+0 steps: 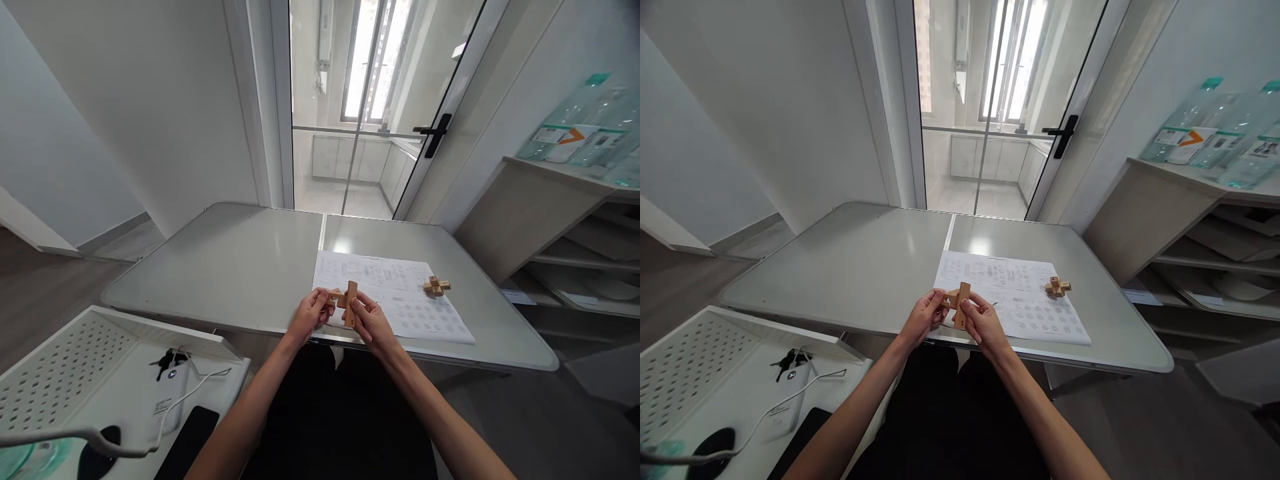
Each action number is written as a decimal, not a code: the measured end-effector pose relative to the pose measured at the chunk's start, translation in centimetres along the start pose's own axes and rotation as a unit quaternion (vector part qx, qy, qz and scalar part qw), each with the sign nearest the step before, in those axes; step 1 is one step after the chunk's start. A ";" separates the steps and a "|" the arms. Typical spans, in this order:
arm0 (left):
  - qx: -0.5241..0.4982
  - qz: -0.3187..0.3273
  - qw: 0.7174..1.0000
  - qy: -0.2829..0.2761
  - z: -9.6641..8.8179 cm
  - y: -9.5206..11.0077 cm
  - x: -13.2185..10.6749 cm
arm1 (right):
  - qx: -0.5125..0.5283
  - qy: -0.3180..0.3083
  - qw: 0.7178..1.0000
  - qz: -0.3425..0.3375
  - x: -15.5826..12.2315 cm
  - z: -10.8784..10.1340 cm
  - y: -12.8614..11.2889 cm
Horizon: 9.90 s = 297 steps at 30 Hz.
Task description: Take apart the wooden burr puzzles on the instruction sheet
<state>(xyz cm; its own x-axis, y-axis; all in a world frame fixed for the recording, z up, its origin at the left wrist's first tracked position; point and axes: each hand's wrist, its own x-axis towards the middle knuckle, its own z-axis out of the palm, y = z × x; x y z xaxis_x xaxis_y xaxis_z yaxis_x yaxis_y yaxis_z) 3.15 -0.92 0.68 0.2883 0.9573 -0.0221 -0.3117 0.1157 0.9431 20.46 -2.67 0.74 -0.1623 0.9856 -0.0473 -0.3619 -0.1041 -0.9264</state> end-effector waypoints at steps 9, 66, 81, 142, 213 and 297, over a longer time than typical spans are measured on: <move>-0.013 0.005 1.000 0.007 -0.3 -0.4 0.2 | 0.009 -0.008 1.000 0.014 0.1 0.2 -0.2; -0.024 0.012 1.000 0.003 -0.3 -0.8 -0.2 | -0.006 -0.012 1.000 0.028 -0.5 0.2 -0.4; -0.015 0.018 1.000 0.009 0.1 -0.1 -0.2 | 0.002 -0.013 0.999 0.032 -0.2 0.3 -0.8; 0.718 0.041 0.695 0.020 -4.5 3.5 3.2 | -0.314 0.100 0.943 0.039 3.7 -1.3 2.1; 0.703 0.112 0.698 0.080 -9.1 1.2 2.1 | -0.229 0.065 0.967 -0.095 0.7 -5.7 1.0; 0.215 0.067 0.974 -0.034 -0.1 -0.3 1.0 | -0.301 -0.027 0.945 -0.125 1.3 -2.2 -1.8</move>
<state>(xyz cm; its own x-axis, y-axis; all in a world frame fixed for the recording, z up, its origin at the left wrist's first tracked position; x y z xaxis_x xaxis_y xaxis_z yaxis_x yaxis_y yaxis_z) 3.47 0.03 0.33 0.3355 0.9344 0.1195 0.0527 -0.1453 0.9880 22.87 -0.90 1.52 -0.1936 0.9592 0.2059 0.1900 0.2426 -0.9513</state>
